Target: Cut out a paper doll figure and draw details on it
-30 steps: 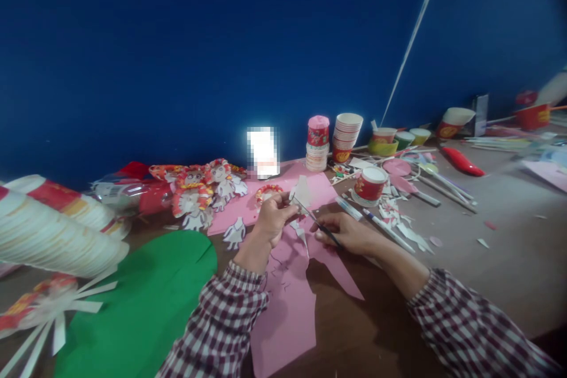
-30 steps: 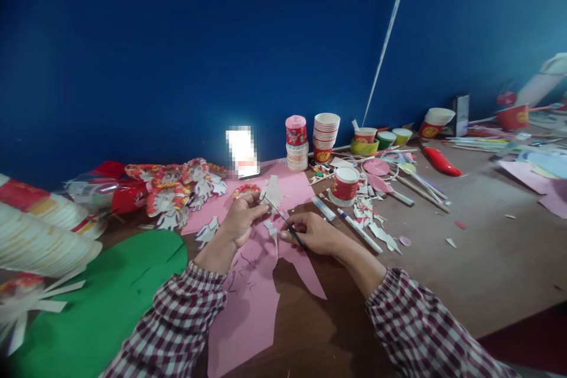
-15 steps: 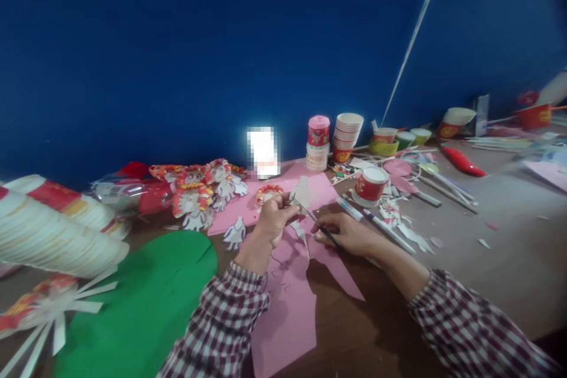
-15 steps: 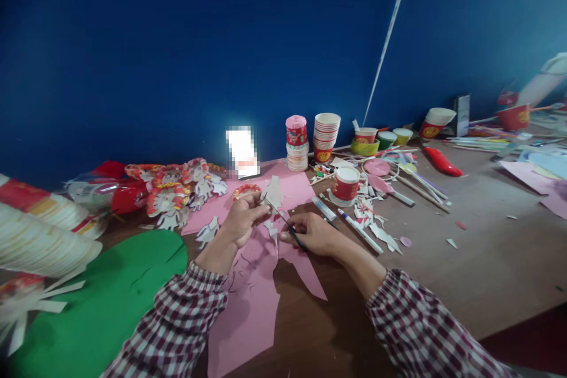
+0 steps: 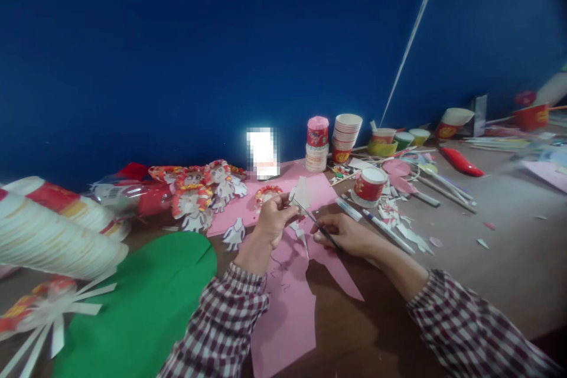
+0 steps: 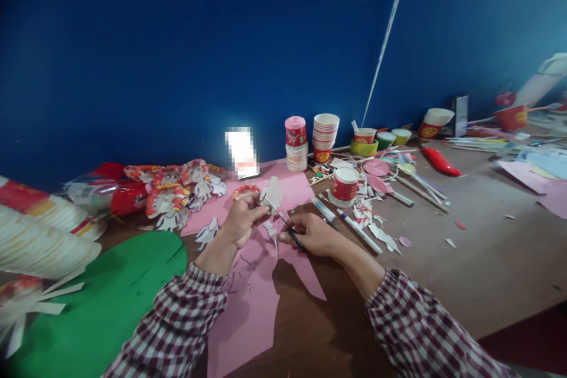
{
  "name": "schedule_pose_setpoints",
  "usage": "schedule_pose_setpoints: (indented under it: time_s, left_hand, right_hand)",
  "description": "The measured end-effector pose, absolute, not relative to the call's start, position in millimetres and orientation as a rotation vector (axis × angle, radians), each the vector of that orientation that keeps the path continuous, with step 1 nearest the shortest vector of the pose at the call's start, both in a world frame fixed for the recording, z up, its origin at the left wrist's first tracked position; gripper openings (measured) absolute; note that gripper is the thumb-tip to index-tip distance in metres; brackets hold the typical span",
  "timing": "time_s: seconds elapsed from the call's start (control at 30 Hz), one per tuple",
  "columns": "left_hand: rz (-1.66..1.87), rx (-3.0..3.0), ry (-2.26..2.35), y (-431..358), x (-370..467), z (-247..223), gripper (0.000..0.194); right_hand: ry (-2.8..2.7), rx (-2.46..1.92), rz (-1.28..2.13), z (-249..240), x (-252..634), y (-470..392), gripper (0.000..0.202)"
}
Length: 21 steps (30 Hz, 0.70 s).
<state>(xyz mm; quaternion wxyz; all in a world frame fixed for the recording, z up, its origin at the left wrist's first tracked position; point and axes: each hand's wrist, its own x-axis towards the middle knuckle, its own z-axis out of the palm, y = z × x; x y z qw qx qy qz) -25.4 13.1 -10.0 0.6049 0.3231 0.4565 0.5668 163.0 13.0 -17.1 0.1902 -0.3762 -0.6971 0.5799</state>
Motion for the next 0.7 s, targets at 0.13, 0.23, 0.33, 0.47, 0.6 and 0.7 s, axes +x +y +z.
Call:
schedule_pose_setpoints:
  time_s: [0.13, 0.23, 0.33, 0.47, 0.6, 0.7]
  left_hand:
    - [1.318, 0.746, 1.057, 13.1, -24.7, -10.1, 0.033]
    - [1.323, 0.742, 1.060, 13.1, -24.1, -10.4, 0.033]
    - [1.332, 0.739, 1.063, 12.9, -23.0, -10.6, 0.034]
    - [1.347, 0.733, 1.069, 12.4, -21.5, -10.1, 0.034]
    - [1.358, 0.721, 1.080, 12.2, -20.6, -8.8, 0.035]
    - [1.360, 0.714, 1.084, 12.3, -19.8, -7.7, 0.036]
  right_hand:
    - [-1.970, -1.066, 1.597, -18.3, 162.3, 13.2, 0.039]
    - [-1.992, -1.064, 1.552, -19.1, 161.6, 13.4, 0.038]
    - [-1.973, -1.066, 1.544, -18.9, 160.9, 12.9, 0.038]
    - [-1.948, -1.072, 1.527, -18.4, 160.4, 12.1, 0.036]
    - [-1.946, -1.062, 1.501, -18.4, 159.6, 12.4, 0.035]
    - [-1.931, -1.060, 1.503, -18.0, 158.4, 12.1, 0.035]
